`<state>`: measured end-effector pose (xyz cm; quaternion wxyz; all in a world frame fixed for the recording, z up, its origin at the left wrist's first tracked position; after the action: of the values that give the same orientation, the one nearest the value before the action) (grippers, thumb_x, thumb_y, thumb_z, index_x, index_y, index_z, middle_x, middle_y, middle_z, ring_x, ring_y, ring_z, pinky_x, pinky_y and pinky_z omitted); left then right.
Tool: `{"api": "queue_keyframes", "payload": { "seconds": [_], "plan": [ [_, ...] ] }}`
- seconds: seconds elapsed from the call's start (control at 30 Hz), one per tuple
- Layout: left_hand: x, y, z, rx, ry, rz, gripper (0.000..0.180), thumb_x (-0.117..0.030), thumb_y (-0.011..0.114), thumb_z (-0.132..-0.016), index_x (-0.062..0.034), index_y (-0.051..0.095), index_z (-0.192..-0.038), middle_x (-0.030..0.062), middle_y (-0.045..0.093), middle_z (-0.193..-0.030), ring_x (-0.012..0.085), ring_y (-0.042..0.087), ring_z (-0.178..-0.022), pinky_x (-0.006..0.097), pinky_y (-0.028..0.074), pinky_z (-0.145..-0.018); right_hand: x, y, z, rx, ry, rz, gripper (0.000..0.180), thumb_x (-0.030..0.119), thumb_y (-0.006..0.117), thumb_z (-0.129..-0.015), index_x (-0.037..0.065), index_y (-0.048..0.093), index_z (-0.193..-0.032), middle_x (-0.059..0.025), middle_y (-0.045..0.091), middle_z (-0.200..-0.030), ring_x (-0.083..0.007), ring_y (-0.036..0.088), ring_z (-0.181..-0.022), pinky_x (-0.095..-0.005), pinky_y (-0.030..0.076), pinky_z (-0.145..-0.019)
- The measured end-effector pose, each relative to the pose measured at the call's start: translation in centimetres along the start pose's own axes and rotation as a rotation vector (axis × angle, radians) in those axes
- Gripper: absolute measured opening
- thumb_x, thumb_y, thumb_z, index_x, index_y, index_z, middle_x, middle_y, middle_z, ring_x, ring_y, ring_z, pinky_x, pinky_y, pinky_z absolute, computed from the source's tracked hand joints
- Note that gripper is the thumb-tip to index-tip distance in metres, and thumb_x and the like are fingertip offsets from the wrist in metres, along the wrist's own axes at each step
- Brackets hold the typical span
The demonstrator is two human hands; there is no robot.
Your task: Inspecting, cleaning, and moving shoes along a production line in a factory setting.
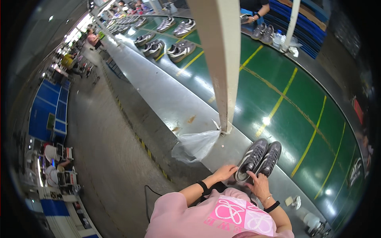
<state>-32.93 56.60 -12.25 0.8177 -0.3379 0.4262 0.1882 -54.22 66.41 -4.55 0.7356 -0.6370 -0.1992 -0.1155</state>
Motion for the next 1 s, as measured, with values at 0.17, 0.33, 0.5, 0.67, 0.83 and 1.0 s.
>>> {"api": "queue_keyframes", "payload": {
  "seconds": [0.17,0.33,0.5,0.67,0.83,1.0],
  "plan": [
    [0.0,1.2,1.6,0.019,-0.163,0.109,0.04,-0.035,0.05,-0.098,-0.0019,0.063,-0.117,0.0201,0.067,-0.103,0.0343,0.064,-0.094,0.039,0.049,-0.082,-1.2,0.6,-0.8,0.028,-0.138,-0.001,0.041,0.024,0.079,-0.07,0.014,0.064,-0.107,-0.0136,0.06,-0.08,-0.0336,0.056,-0.084,-0.0442,0.043,-0.078],
    [0.4,1.8,5.3,-0.166,-0.133,0.095,0.037,-0.031,0.055,-0.096,-0.0019,0.062,-0.117,0.0194,0.068,-0.104,0.0336,0.065,-0.094,0.039,0.05,-0.081,-4.3,-5.0,-2.6,-0.062,-0.167,-0.35,0.037,0.014,0.084,-0.065,0.01,0.067,-0.097,-0.0129,0.062,-0.079,-0.032,0.057,-0.084,-0.0409,0.046,-0.076],
    [1.8,2.4,10.6,-0.274,-0.362,-0.059,0.038,-0.032,0.055,-0.094,-0.0051,0.061,-0.12,0.0208,0.064,-0.113,0.0379,0.062,-0.103,0.044,0.049,-0.087,-8.6,-12.2,-6.1,-0.079,0.105,-1.042,0.042,0.004,0.08,-0.069,0.005,0.064,-0.108,-0.0103,0.062,-0.083,-0.024,0.062,-0.084,-0.0337,0.05,-0.077],
    [3.4,3.6,16.3,-0.305,-0.43,-0.093,0.039,-0.034,0.056,-0.093,-0.0076,0.059,-0.122,0.0202,0.062,-0.118,0.0384,0.06,-0.108,0.045,0.048,-0.091,-9.5,-16.3,-16.2,-0.635,-0.351,0.138,0.044,0.0,0.073,-0.074,0.006,0.061,-0.116,-0.0143,0.063,-0.095,-0.0303,0.063,-0.088,-0.0366,0.05,-0.08],
    [6.4,3.8,20.4,-0.322,-0.504,-0.051,0.041,-0.034,0.058,-0.092,-0.0088,0.058,-0.124,0.0187,0.063,-0.12,0.0376,0.06,-0.109,0.045,0.049,-0.092,-3.4,-12.2,-20.4,-0.5,-0.108,-0.223,0.027,0.001,0.067,-0.082,0.004,0.063,-0.109,-0.0145,0.065,-0.092,-0.0307,0.063,-0.088,-0.0376,0.05,-0.078],
    [15.1,2.9,26.2,-0.445,-0.553,0.222,0.042,-0.032,0.062,-0.091,-0.005,0.061,-0.123,0.0188,0.068,-0.109,0.0325,0.065,-0.102,0.04,0.05,-0.088,11.4,3.6,-15.0,0.151,-0.439,-0.492,0.015,0.001,0.063,-0.08,0.005,0.07,-0.093,-0.0133,0.069,-0.084,-0.0306,0.067,-0.078,-0.037,0.053,-0.071]
  ]
}}
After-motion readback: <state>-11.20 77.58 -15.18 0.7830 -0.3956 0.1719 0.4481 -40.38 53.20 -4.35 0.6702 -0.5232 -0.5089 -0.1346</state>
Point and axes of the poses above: each hand's wrist, its own z-axis away from the middle knuckle, its own y-axis out of the palm, x = y × z, the point moved 1 cm from there along -z, towards the middle knuckle
